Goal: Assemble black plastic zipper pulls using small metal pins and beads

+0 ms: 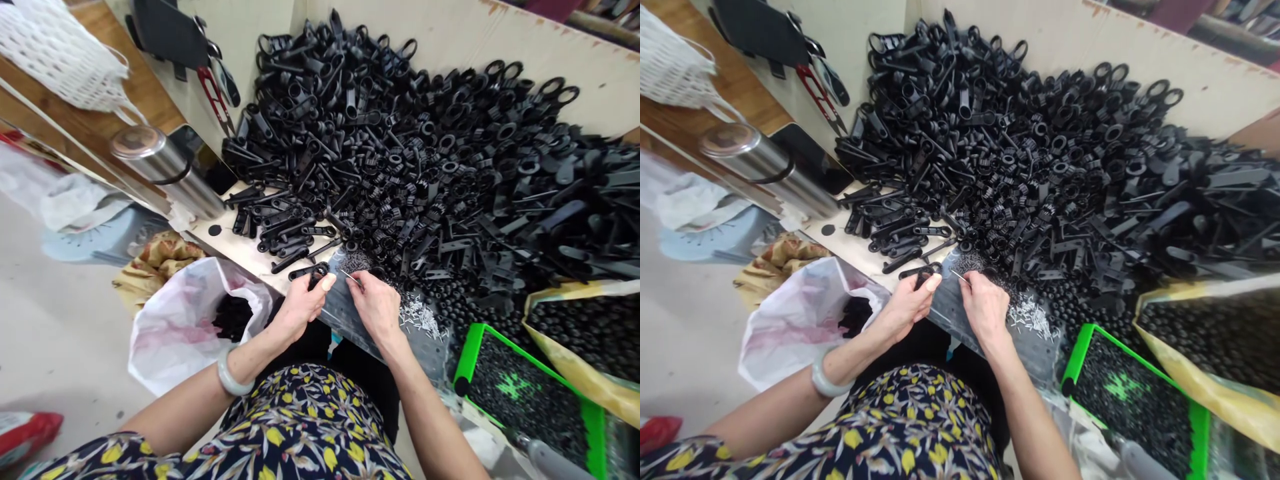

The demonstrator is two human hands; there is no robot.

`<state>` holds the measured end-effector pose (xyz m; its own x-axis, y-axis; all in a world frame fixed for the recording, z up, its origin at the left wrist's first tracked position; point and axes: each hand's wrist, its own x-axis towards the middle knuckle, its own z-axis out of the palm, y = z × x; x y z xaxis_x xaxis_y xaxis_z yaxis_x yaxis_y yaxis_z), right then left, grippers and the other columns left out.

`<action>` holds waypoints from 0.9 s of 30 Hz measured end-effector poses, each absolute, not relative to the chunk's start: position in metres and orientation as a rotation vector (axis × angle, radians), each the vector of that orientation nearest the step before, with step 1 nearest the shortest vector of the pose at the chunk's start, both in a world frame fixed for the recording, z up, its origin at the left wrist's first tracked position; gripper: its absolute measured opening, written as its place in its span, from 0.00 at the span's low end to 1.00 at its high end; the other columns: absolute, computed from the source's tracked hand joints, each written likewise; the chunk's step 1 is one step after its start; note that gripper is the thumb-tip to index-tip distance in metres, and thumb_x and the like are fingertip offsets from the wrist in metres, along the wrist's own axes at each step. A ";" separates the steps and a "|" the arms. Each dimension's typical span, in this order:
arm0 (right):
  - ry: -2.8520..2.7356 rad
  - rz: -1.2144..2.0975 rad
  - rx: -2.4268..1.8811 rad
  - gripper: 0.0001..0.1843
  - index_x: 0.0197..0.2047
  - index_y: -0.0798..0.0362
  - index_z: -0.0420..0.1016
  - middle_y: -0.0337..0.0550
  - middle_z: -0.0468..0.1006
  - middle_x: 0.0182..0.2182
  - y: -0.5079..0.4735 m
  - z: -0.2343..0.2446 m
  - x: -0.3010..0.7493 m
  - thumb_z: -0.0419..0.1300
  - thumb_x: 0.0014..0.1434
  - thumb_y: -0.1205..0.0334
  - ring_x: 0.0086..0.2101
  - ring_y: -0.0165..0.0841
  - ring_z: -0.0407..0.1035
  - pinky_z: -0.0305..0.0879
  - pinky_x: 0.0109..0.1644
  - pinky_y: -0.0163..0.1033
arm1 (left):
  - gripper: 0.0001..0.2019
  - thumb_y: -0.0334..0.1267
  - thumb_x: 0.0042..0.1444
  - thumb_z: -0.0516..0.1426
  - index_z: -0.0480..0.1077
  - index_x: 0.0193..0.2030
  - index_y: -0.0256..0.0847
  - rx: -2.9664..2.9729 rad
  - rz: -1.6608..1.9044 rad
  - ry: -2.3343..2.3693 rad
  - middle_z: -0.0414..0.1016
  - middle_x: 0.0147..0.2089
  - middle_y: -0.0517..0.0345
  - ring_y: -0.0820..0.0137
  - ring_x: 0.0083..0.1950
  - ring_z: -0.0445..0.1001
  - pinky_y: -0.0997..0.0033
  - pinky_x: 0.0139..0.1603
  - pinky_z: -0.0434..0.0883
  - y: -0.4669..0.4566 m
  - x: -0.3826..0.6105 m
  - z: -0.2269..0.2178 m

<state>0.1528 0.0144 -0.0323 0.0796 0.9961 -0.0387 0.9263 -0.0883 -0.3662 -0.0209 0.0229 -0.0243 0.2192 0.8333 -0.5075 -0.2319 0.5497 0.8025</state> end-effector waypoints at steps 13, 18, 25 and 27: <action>-1.621 0.746 -1.678 0.11 0.46 0.49 0.82 0.34 0.77 0.25 -0.054 -0.023 0.174 0.61 0.70 0.52 0.21 0.28 0.65 0.63 0.29 0.34 | 0.25 0.58 0.49 0.71 0.71 0.37 0.39 0.679 0.581 1.017 0.57 0.19 0.73 0.82 0.17 0.50 0.81 0.13 0.49 -0.001 -0.007 -0.020; -1.634 0.794 -1.634 0.11 0.48 0.48 0.83 0.35 0.80 0.28 -0.058 -0.027 0.176 0.62 0.71 0.54 0.23 0.27 0.68 0.65 0.30 0.34 | 0.25 0.56 0.46 0.72 0.70 0.37 0.38 0.647 0.556 1.047 0.59 0.21 0.72 0.83 0.17 0.51 0.82 0.14 0.48 -0.004 -0.008 -0.024; -1.969 0.479 -1.800 0.12 0.50 0.48 0.81 0.43 0.87 0.42 -0.014 -0.033 0.193 0.56 0.74 0.57 0.37 0.34 0.81 0.70 0.41 0.35 | 0.24 0.52 0.47 0.73 0.69 0.37 0.39 0.558 0.633 1.084 0.57 0.19 0.74 0.85 0.17 0.49 0.82 0.17 0.46 0.005 -0.013 -0.017; -2.113 0.414 -1.858 0.12 0.50 0.48 0.81 0.43 0.87 0.44 -0.007 -0.034 0.194 0.55 0.74 0.59 0.39 0.34 0.81 0.68 0.39 0.35 | 0.23 0.50 0.47 0.73 0.70 0.37 0.38 0.501 0.639 1.054 0.56 0.17 0.75 0.85 0.16 0.48 0.81 0.17 0.47 0.006 -0.014 -0.019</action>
